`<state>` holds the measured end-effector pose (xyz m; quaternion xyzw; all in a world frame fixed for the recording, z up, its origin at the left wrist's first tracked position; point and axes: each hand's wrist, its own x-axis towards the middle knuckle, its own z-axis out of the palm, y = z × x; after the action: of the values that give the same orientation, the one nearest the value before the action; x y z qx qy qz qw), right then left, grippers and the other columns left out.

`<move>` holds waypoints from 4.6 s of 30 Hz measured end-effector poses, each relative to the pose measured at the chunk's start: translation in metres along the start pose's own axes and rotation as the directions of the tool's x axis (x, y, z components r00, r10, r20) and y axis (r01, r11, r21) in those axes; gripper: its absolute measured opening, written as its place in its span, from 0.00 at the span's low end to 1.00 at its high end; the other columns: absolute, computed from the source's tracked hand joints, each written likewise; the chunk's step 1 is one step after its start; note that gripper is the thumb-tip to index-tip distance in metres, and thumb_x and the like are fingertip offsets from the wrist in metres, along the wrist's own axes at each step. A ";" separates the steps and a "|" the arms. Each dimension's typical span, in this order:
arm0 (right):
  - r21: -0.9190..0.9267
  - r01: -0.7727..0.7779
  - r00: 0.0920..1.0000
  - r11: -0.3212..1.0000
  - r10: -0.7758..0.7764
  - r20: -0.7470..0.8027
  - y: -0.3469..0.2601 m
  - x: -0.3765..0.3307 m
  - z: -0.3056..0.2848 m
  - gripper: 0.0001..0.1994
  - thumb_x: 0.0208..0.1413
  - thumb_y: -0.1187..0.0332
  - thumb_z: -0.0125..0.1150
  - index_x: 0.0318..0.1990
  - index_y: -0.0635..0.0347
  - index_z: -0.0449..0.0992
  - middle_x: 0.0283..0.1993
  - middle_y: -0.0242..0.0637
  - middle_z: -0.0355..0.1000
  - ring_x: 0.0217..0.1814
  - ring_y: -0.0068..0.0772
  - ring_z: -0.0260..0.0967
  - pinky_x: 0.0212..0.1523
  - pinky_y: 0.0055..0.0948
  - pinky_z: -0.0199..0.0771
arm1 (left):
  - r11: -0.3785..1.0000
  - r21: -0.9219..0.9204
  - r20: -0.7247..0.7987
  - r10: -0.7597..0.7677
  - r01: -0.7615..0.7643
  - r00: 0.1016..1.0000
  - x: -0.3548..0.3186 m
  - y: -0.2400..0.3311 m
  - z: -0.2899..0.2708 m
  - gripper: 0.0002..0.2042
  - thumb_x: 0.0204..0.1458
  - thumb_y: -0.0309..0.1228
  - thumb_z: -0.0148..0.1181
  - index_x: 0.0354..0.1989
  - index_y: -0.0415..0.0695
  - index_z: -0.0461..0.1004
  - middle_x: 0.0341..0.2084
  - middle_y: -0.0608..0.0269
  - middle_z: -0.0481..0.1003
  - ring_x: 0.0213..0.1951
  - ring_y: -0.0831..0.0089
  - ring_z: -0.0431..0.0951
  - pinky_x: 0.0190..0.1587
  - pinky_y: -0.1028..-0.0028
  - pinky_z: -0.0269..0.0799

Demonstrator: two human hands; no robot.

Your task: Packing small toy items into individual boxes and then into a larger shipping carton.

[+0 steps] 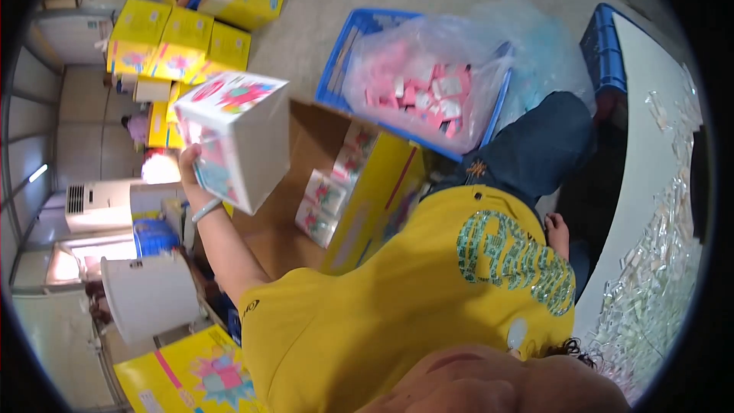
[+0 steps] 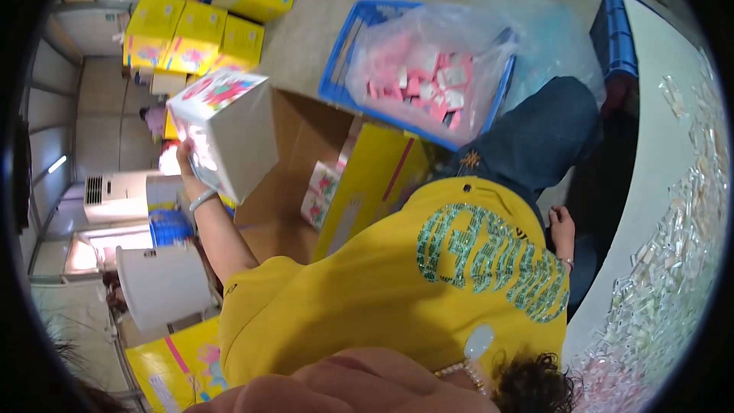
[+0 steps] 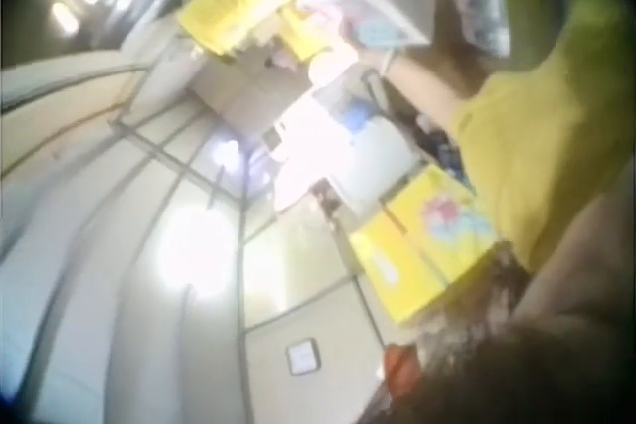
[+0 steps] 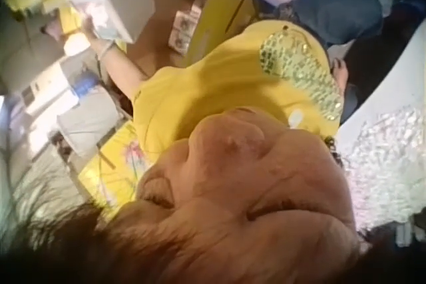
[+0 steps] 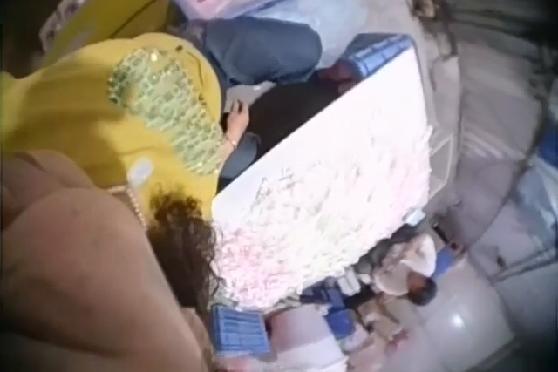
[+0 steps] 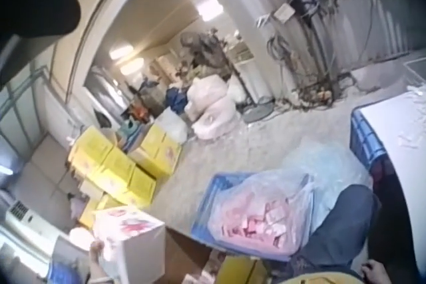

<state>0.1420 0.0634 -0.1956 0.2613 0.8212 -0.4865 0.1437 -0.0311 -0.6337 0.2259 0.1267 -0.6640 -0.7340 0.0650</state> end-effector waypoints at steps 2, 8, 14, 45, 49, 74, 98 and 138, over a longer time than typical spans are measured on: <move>-0.049 0.043 0.998 0.998 -0.041 0.053 0.004 0.011 0.000 0.13 0.59 0.64 0.56 0.44 0.64 0.74 0.38 0.50 0.75 0.38 0.45 0.73 0.41 0.32 0.71 | 0.997 -0.078 -0.010 -0.020 0.019 1.000 -0.038 -0.027 -0.098 0.30 0.40 0.40 0.68 0.52 0.38 0.70 0.41 0.52 0.76 0.41 0.61 0.78 0.44 0.65 0.76; -0.024 -0.045 0.992 0.999 0.047 0.121 0.014 0.022 -0.008 0.14 0.60 0.64 0.55 0.48 0.64 0.74 0.43 0.47 0.75 0.45 0.38 0.72 0.49 0.30 0.69 | 0.888 -0.084 -0.438 -0.440 0.452 0.784 -0.098 -0.126 -0.026 0.19 0.47 0.35 0.64 0.46 0.39 0.74 0.40 0.55 0.77 0.41 0.63 0.78 0.45 0.67 0.75; 0.039 -0.102 0.989 0.994 0.097 0.107 0.018 0.014 -0.009 0.14 0.61 0.64 0.55 0.49 0.64 0.73 0.45 0.44 0.75 0.47 0.34 0.71 0.50 0.28 0.68 | 0.558 0.242 -0.124 -0.794 0.794 0.596 -0.091 -0.235 -0.051 0.34 0.46 0.44 0.64 0.61 0.46 0.60 0.49 0.59 0.72 0.46 0.67 0.77 0.46 0.62 0.76; 0.107 -0.189 0.969 0.976 0.169 0.178 0.041 0.013 -0.014 0.14 0.61 0.65 0.56 0.49 0.66 0.73 0.44 0.41 0.75 0.44 0.29 0.71 0.48 0.24 0.68 | 0.069 0.223 -0.544 -0.819 0.972 0.183 -0.117 -0.403 -0.009 0.58 0.39 0.57 0.68 0.67 0.42 0.32 0.64 0.42 0.51 0.63 0.49 0.56 0.63 0.63 0.53; 0.035 -0.202 0.973 0.979 0.196 0.120 0.030 0.005 -0.017 0.14 0.61 0.65 0.56 0.49 0.65 0.73 0.44 0.41 0.75 0.44 0.29 0.71 0.49 0.24 0.68 | -0.136 0.859 -0.485 -0.526 0.494 0.699 -0.101 -0.348 0.018 0.41 0.43 0.52 0.66 0.63 0.49 0.55 0.61 0.48 0.56 0.61 0.48 0.56 0.61 0.53 0.56; -0.198 -0.086 0.996 0.976 0.079 -0.043 -0.025 -0.009 0.001 0.15 0.56 0.61 0.56 0.45 0.61 0.76 0.45 0.51 0.75 0.50 0.51 0.71 0.51 0.38 0.69 | 0.045 0.905 0.299 -0.777 -0.424 0.554 0.015 -0.404 -0.032 0.25 0.53 0.46 0.53 0.52 0.39 0.72 0.48 0.44 0.74 0.51 0.50 0.74 0.54 0.50 0.63; -0.050 -0.125 0.975 0.991 0.113 -0.191 -0.039 -0.038 0.003 0.13 0.58 0.65 0.56 0.46 0.64 0.75 0.44 0.47 0.74 0.48 0.47 0.72 0.49 0.34 0.71 | 0.099 0.308 0.676 -0.723 -0.946 0.145 0.169 -0.236 0.505 0.22 0.52 0.49 0.59 0.40 0.40 0.77 0.38 0.51 0.79 0.43 0.54 0.78 0.45 0.63 0.72; -0.413 0.301 0.427 0.860 -0.508 -0.748 -0.214 -0.084 -0.097 0.29 0.48 0.67 0.67 0.58 0.61 0.66 0.55 0.47 0.67 0.56 0.46 0.66 0.55 0.37 0.65 | 0.980 -0.172 0.982 0.179 -0.103 0.061 0.045 -0.138 0.638 0.07 0.56 0.27 0.50 0.26 0.41 0.69 0.18 0.72 0.67 0.19 0.84 0.59 0.25 0.83 0.56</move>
<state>0.0910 0.0402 0.0478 0.2375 0.8724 -0.2281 -0.3612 -0.2384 -0.0195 0.1397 -0.4721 -0.5191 -0.6323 -0.3284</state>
